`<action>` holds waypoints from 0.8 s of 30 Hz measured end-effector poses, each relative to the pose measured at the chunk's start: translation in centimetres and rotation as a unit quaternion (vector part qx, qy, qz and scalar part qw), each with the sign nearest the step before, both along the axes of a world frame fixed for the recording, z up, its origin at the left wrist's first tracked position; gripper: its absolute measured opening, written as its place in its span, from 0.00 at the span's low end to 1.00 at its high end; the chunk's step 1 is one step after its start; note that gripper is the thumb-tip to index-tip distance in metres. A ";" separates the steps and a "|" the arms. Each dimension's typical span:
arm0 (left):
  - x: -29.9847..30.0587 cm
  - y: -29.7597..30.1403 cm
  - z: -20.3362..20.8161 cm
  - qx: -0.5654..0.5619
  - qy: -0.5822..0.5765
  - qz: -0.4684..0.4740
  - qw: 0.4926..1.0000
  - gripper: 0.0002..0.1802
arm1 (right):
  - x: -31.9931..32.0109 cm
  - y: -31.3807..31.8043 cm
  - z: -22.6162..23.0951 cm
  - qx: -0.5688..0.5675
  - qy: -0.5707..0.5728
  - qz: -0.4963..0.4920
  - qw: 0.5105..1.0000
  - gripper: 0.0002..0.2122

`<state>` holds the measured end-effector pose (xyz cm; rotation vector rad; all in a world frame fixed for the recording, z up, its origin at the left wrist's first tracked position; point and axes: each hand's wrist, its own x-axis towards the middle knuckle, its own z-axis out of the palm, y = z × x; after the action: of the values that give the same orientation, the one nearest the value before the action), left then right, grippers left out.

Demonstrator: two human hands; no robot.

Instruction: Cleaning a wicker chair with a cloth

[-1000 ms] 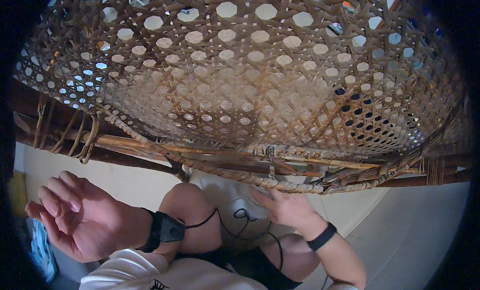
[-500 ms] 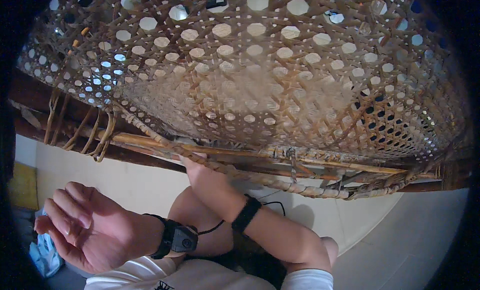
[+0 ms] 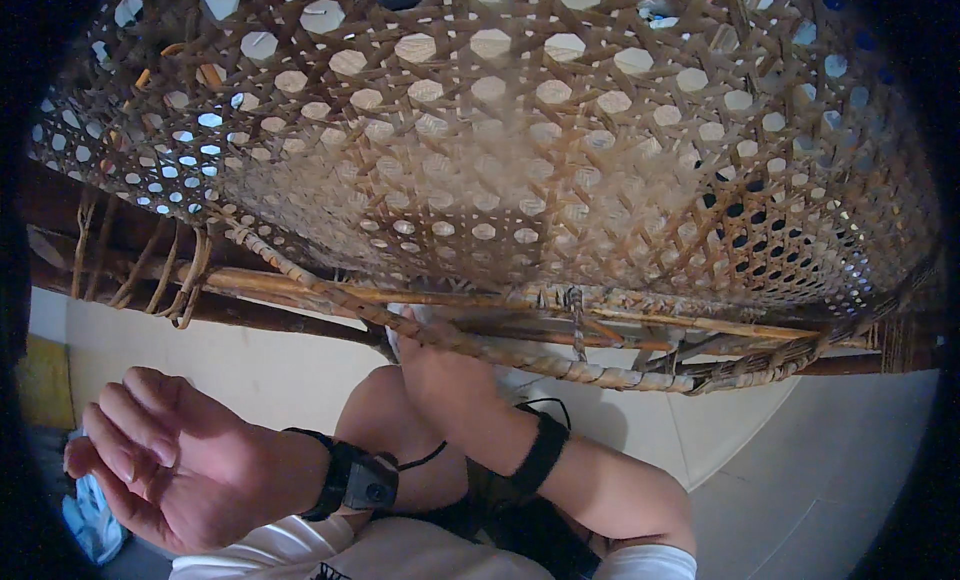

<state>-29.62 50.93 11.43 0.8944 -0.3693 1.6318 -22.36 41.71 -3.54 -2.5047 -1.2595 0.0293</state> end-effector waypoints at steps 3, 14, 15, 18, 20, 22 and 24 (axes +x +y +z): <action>0.3 -0.4 -0.1 -0.004 0.001 0.000 1.000 0.07 | 0.0 -0.9 0.0 0.015 -0.007 0.026 1.000 0.20; 0.2 -0.8 -0.2 -0.009 0.004 -0.012 1.000 0.06 | 0.8 -5.0 3.6 -0.137 0.056 0.074 0.986 0.24; 0.2 -0.9 -0.2 -0.011 -0.001 -0.012 1.000 0.06 | 0.8 -5.3 5.6 -0.134 0.056 0.076 0.986 0.24; 0.3 -1.0 -0.3 -0.009 0.000 -0.017 1.000 0.06 | 1.4 -6.2 9.1 -0.247 0.127 0.020 0.960 0.26; 0.8 -1.2 -0.7 -0.018 0.002 -0.017 1.000 0.06 | 2.1 -7.0 8.5 -0.124 -0.003 0.013 0.992 0.24; 0.5 -0.9 0.3 -0.014 0.005 -0.007 1.000 0.06 | 2.7 -5.8 5.0 -0.077 -0.025 0.041 0.996 0.23; 1.1 -1.3 0.3 -0.041 -0.018 -0.036 0.998 0.06 | 4.0 -5.9 4.3 -0.056 -0.067 0.047 0.995 0.22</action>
<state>-28.50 49.63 11.71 0.7821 -0.3536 1.5869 -18.35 35.85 0.73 -2.5776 -1.4664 -0.0486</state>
